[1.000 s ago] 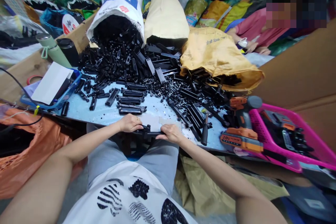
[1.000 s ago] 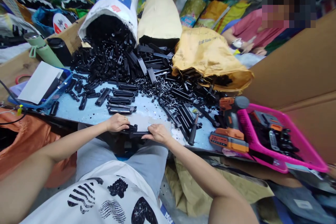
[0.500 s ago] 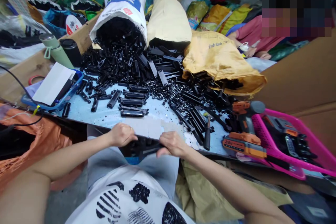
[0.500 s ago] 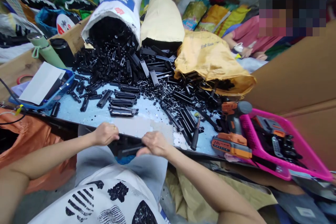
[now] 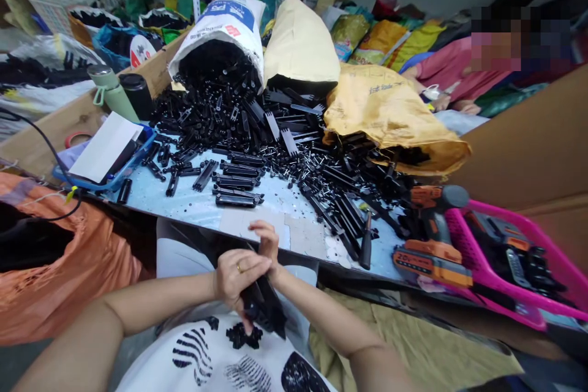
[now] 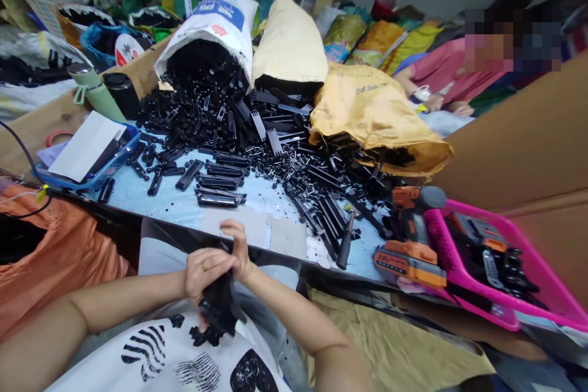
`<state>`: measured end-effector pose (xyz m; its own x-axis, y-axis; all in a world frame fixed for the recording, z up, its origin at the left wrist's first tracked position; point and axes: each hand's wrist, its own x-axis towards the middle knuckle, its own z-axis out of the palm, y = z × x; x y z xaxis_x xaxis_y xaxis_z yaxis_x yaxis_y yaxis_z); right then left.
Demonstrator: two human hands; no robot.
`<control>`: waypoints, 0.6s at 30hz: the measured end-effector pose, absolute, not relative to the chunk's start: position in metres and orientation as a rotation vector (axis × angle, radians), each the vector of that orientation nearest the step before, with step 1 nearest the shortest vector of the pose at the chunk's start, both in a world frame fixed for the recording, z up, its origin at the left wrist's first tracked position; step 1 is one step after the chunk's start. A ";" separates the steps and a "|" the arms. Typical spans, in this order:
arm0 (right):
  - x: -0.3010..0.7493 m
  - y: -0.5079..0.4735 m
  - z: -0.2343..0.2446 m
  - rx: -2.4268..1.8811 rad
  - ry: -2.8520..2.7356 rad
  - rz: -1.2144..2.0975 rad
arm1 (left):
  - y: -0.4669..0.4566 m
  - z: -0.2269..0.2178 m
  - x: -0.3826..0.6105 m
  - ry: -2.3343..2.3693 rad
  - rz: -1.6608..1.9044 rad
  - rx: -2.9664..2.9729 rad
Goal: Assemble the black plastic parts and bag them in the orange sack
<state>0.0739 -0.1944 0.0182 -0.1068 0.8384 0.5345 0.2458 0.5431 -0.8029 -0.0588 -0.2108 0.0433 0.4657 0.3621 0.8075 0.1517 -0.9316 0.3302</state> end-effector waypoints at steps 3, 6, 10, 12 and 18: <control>0.131 -0.168 0.033 -1.133 -1.679 0.196 | -0.171 0.028 -0.077 0.737 1.352 2.831; 0.233 -0.155 0.059 -1.646 -1.544 -0.263 | -0.129 0.011 -0.096 0.964 0.941 2.997; 0.379 -0.166 0.084 -2.380 -1.031 -0.659 | -0.106 0.004 -0.091 1.278 0.617 2.852; 0.430 -0.173 0.092 -2.668 -0.897 -0.453 | -0.096 0.009 -0.070 1.418 0.589 2.722; 0.470 -0.149 0.112 -2.609 -1.203 0.529 | -0.007 0.024 -0.002 1.690 0.405 2.252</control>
